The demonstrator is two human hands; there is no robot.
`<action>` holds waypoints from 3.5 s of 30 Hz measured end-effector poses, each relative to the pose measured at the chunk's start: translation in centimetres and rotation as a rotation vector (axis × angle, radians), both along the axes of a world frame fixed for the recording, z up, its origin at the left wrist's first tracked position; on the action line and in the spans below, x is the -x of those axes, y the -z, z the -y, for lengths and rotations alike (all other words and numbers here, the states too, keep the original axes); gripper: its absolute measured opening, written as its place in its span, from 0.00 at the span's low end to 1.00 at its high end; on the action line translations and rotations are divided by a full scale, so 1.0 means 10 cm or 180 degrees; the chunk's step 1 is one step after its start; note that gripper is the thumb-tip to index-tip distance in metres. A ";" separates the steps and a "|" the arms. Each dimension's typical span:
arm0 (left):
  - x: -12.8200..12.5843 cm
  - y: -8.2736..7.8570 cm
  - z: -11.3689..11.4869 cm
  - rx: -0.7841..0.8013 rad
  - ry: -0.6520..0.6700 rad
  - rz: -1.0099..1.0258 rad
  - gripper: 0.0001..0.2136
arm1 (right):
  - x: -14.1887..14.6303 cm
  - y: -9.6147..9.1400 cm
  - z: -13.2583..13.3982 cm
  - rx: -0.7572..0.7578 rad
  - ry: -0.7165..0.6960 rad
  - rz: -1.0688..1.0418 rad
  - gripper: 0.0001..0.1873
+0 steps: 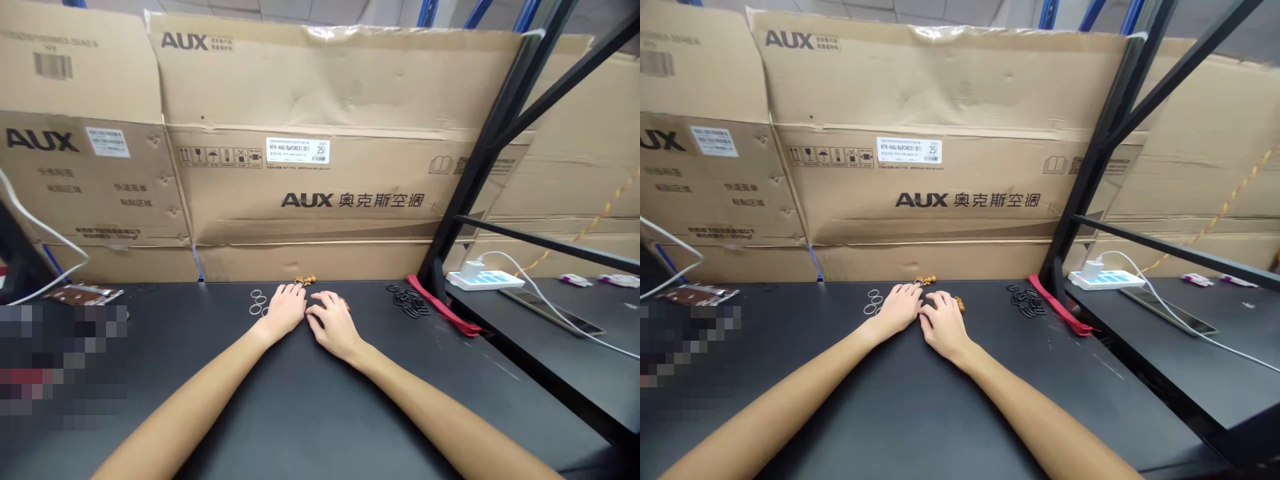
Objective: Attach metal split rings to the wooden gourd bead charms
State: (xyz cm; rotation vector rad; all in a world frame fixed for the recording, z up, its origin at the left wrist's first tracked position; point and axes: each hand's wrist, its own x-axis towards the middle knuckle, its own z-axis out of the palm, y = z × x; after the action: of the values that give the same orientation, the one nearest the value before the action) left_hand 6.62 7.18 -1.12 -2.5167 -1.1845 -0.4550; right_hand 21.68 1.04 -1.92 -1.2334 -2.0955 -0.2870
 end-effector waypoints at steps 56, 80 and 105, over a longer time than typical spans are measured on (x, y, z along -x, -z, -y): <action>0.68 -0.18 0.78 0.1488 0.1055 0.1553 0.08 | 0.02 -0.13 0.21 0.0620 -0.1103 -0.0373 0.06; 0.67 -0.16 0.77 0.1492 0.1032 0.1651 0.09 | 0.05 -0.12 0.21 0.0638 -0.1133 -0.0518 0.05; 0.67 -0.11 0.80 0.1216 0.1085 0.1319 0.07 | 0.04 -0.14 0.21 0.1334 -0.1239 -0.1035 0.06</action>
State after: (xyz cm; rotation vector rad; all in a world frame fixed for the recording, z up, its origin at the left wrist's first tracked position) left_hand -0.07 -0.80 0.02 -3.0790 -1.0513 -0.9538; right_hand 21.25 -1.02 -0.49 -0.9786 -2.1023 0.5171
